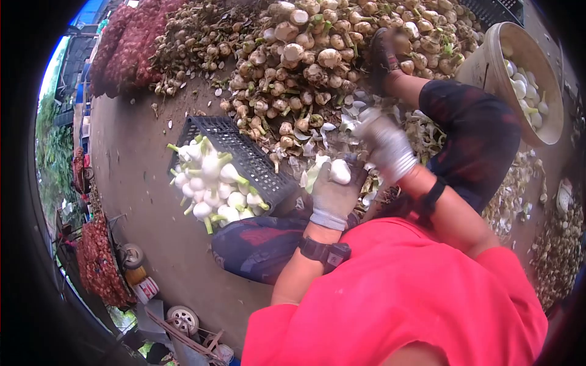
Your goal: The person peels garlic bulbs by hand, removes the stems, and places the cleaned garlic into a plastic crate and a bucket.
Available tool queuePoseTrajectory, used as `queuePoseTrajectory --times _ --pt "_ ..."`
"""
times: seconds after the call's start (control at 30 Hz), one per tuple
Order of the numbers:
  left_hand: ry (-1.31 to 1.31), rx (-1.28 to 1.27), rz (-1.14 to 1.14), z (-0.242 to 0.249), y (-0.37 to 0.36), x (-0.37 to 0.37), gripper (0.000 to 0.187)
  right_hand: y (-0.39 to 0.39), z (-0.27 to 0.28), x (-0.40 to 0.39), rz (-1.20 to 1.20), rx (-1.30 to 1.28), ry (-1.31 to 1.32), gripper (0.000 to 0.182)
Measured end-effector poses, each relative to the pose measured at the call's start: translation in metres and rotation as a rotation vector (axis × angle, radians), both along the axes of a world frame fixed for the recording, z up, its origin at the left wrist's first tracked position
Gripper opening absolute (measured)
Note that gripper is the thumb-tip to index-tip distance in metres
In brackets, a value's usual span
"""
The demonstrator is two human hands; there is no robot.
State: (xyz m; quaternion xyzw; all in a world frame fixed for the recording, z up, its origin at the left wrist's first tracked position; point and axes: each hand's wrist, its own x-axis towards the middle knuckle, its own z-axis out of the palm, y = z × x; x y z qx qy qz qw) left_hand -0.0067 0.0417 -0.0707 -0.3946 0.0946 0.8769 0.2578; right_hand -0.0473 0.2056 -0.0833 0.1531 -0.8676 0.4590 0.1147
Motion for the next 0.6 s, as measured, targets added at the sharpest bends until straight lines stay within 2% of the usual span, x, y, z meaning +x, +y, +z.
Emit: queuePoseTrajectory --times 0.07,0.1,0.13,0.17,0.2,0.27,0.3,0.33,0.4,0.43,0.47,0.5,0.53,0.6 --pt "-0.054 -0.024 0.068 -0.001 -0.004 0.0 0.038 0.021 0.006 -0.005 -0.143 0.377 -0.39 0.037" --pt "-0.052 -0.024 0.065 -0.018 -0.01 0.005 0.038 0.023 0.028 -0.004 0.052 0.601 -0.627 0.048" --pt "0.055 0.088 0.034 -0.049 -0.019 0.013 0.039 0.022 0.037 0.003 0.196 0.667 -0.654 0.053" --pt "0.162 0.2 0.007 -0.066 -0.022 0.017 0.04 0.012 0.058 0.012 0.25 0.596 -0.616 0.055" --pt "0.046 0.281 -0.023 -0.058 -0.015 0.014 0.043 0.001 0.075 0.02 0.306 0.526 -0.579 0.056" --pt "0.249 0.102 -0.15 -0.012 0.01 0.006 0.047 -0.012 0.05 0.034 0.373 0.453 -0.204 0.058" --pt "0.281 0.0 -0.168 -0.005 0.016 0.005 0.048 -0.012 0.05 0.032 0.331 0.398 -0.167 0.057" --pt "0.3 0.054 -0.251 0.002 0.014 0.001 0.047 -0.001 0.055 0.025 0.348 0.343 -0.268 0.05" --pt "0.274 0.206 -0.108 -0.038 0.002 0.0 0.046 0.021 0.088 0.015 0.151 0.413 -0.333 0.049" --pt "-0.018 0.031 -0.071 -0.023 -0.001 -0.011 0.047 0.042 0.094 0.007 0.016 0.464 -0.109 0.039" --pt "-0.031 -0.112 -0.175 -0.05 -0.009 -0.01 0.048 0.07 0.105 -0.002 -0.085 0.533 0.126 0.038" --pt "-0.037 -0.106 -0.171 -0.07 -0.017 -0.012 0.048 0.112 0.111 -0.001 -0.181 0.744 0.029 0.027" --pt "0.247 -0.525 -0.856 -0.088 -0.027 -0.016 0.048 0.148 0.123 -0.003 -0.345 0.632 0.048 0.03" --pt "0.871 -1.347 -2.223 -0.109 -0.045 -0.029 0.048 0.187 0.176 -0.033 -0.407 1.155 0.357 0.027"
